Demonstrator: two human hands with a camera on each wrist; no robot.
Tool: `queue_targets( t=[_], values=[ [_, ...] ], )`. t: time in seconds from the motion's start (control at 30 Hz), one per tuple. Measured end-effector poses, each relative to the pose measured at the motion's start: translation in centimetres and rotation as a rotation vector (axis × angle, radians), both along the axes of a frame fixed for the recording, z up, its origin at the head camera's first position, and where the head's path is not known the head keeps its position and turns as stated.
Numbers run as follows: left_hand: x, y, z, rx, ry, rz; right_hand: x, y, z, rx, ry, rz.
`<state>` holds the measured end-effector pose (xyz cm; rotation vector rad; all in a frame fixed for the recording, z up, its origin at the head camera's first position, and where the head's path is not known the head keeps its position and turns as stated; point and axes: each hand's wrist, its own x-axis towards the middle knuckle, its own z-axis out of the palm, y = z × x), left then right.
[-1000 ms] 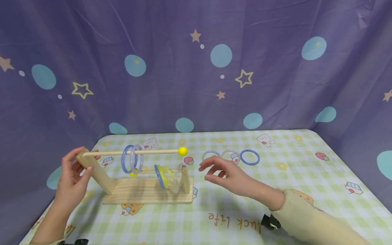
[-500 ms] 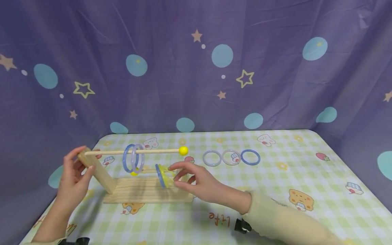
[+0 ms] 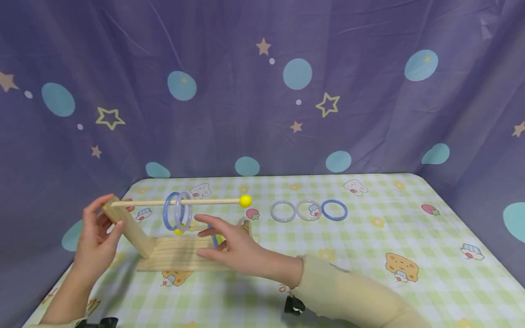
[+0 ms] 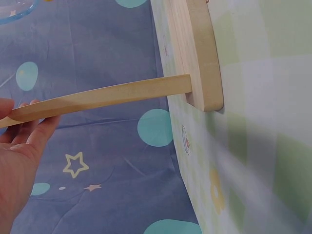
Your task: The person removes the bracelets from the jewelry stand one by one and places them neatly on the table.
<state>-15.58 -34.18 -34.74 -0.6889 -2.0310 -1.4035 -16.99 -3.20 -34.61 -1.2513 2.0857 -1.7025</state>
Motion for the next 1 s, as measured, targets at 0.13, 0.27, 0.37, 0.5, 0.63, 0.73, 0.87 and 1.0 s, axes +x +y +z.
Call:
queue_targets(
  t=[0.13,0.27,0.37,0.5,0.63,0.73,0.87,1.0],
  values=[
    [0.1,0.0,0.0,-0.002,-0.005,0.002,-0.1,-1.2,0.0,-0.018,-0.002,-0.001],
    [0.1,-0.1,0.1,-0.006,-0.014,-0.002,-0.4,-2.2,-0.1,-0.030,0.001,0.009],
    [0.1,-0.1,0.0,-0.009,-0.014,-0.003,-0.4,-2.7,-0.1,-0.031,-0.006,0.020],
    [0.0,-0.2,-0.1,-0.009,0.001,-0.003,-0.3,-3.2,-0.2,-0.020,-0.020,0.007],
    [-0.2,-0.2,-0.1,-0.001,0.013,-0.011,-0.1,-3.3,-0.3,-0.005,-0.028,-0.016],
    [-0.2,-0.2,-0.1,0.008,0.017,-0.021,-0.1,-3.3,-0.5,-0.013,-0.020,-0.039],
    [-0.2,-0.2,-0.2,0.023,0.015,-0.032,-0.1,-3.2,-0.7,-0.039,0.003,-0.092],
    [-0.2,-0.2,-0.2,0.018,0.020,-0.037,0.0,-3.0,-0.8,-0.079,0.016,-0.151]
  ],
)
